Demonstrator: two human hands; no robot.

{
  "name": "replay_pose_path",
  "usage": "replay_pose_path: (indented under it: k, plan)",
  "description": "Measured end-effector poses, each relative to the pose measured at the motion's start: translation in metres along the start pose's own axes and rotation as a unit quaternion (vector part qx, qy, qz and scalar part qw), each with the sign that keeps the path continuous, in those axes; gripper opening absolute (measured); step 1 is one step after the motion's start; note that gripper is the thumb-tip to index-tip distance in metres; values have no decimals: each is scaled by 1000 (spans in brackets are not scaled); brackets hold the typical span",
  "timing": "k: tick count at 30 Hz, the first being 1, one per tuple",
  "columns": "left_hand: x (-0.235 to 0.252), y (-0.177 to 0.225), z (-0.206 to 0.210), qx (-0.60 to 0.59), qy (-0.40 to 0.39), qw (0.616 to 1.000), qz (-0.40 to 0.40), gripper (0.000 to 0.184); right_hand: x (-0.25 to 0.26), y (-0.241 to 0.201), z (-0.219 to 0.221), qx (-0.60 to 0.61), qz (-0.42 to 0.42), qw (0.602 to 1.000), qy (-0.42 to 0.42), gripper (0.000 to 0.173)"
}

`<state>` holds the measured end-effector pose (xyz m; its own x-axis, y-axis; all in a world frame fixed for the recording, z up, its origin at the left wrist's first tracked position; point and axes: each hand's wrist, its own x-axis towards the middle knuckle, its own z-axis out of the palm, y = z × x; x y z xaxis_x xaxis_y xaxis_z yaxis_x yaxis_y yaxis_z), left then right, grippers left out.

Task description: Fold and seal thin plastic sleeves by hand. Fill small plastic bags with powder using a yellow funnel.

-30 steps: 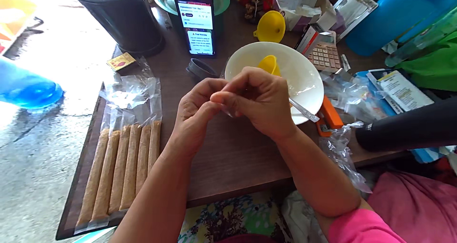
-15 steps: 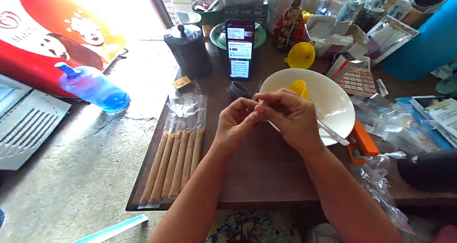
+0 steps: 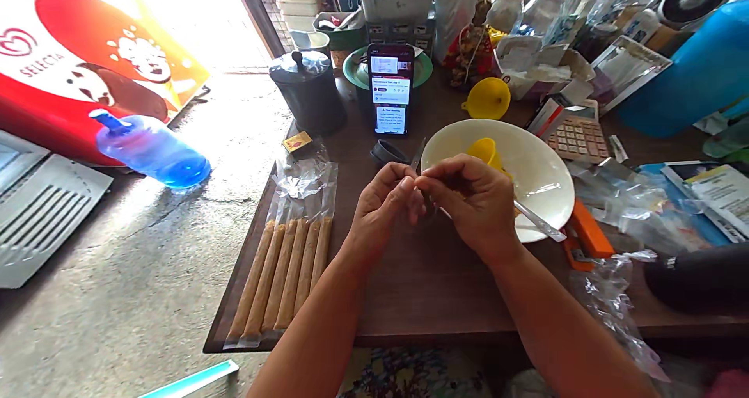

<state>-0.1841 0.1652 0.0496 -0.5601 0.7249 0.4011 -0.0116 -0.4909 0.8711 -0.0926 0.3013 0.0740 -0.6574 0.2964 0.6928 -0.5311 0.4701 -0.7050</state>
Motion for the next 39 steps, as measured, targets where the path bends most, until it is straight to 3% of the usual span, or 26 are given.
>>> replay_pose_path:
  k: [8, 10, 11, 14, 15, 20, 24, 26, 27, 33, 36, 39]
  plan:
    - [-2, 2, -3, -85, -12, 996, -31, 19, 5, -4, -7, 11, 9, 996, 92, 11]
    - [0, -3, -5, -62, -4, 998, -9, 9, 5, -5, -8, 18, 20, 996, 84, 11]
    - [1, -4, -5, -52, -9, 999, -4, 13, 5, -6, -7, 23, 26, 997, 76, 12]
    - [2, -3, -3, -25, -21, 999, -28, 52, 3, -4, -3, 35, 29, 998, 41, 20]
    - [2, -3, -3, -12, -31, 999, -36, 54, 3, -4, -2, 36, 26, 999, 32, 21]
    - [0, -6, -2, 21, -37, 999, -32, 25, 3, -4, -2, 47, -2, 999, 7, 10]
    - [1, -5, 0, 63, 1, 998, -3, 61, 3, -4, -4, 72, -13, 996, -41, 9]
    - [1, -3, 0, 68, -14, 998, -5, 81, 3, -5, -5, 96, -5, 993, -74, 7]
    - [0, -3, -1, 58, -35, 998, -4, 82, 3, -6, -5, 109, -4, 991, -84, 7]
    - [-1, -4, -2, 34, -80, 996, -18, 31, 5, -10, -7, 141, 1, 989, -36, 7]
    - [-1, -3, -2, 46, -84, 995, -13, 22, 7, -11, -10, 151, 6, 988, -14, 6]
    - [-1, -3, -7, 31, -147, 989, -4, 11, 8, -12, -11, 156, 10, 988, -3, 7]
